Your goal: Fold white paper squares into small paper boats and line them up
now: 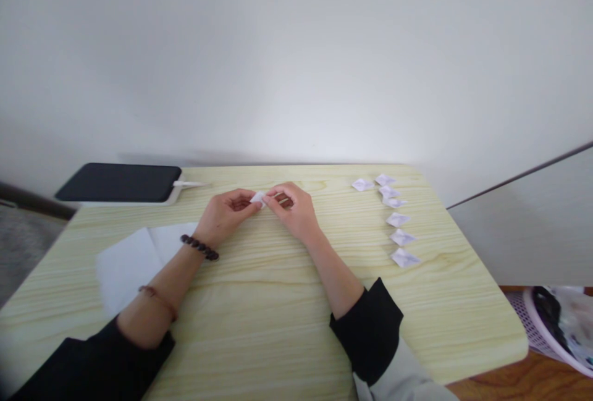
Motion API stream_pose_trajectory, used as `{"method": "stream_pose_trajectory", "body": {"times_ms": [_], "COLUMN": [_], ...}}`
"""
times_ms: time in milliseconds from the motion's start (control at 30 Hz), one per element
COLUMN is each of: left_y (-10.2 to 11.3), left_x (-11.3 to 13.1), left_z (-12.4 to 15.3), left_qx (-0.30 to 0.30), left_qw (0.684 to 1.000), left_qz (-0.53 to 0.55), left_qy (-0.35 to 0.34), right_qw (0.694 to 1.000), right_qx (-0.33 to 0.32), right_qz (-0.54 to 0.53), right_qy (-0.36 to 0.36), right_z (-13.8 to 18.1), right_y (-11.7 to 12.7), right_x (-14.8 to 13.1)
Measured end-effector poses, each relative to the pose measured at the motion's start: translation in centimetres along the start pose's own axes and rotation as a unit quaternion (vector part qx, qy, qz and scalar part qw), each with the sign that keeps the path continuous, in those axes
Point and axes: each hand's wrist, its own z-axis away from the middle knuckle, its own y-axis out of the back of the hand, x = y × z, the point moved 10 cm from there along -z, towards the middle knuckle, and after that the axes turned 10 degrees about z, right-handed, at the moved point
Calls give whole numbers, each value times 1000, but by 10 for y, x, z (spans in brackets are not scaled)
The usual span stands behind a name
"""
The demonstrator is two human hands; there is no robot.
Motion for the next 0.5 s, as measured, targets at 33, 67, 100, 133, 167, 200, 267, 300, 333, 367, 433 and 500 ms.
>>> {"method": "stream_pose_trajectory", "body": {"times_ms": [33, 67, 100, 133, 167, 200, 267, 300, 333, 367, 433, 500], "left_y": [-1, -1, -2, -3, -4, -4, -5, -5, -5, -5, -7, -7], "left_x": [1, 1, 1, 2, 2, 2, 2, 2, 2, 3, 2, 2], "left_z": [0, 1, 2, 2, 3, 3, 3, 3, 3, 3, 2, 2], "left_qx": [-3, -6, -10, -15, -18, -20, -19, -18, -18, -19, -26, -29], "left_qw": [1000, 1000, 999, 999, 998, 998, 998, 998, 999, 999, 999, 999], "left_qz": [-15, -28, -39, -47, -54, -59, -62, -58, -51, -44, -34, -38], "left_qy": [-1, 0, 1, 2, 4, 5, 5, 3, 2, 0, 1, 7], "right_qw": [1000, 1000, 1000, 999, 999, 999, 999, 999, 999, 999, 999, 1000], "right_qx": [-2, -3, -5, -7, -10, -13, -20, -22, -23, -22, -19, -16], "right_qz": [7, 15, 24, 31, 37, 40, 40, 38, 36, 32, 24, 20], "right_qy": [3, 4, 4, 5, 5, 4, 3, 2, -1, -4, -11, -13], "right_z": [0, 0, 0, 0, 0, 0, 1, 1, 1, 1, 0, 0], "right_y": [0, -1, -1, -2, -3, -4, -5, -6, -6, -6, -5, -4], "right_x": [-1, -1, -1, 0, 0, 0, 0, 1, 2, 2, 4, 4]}}
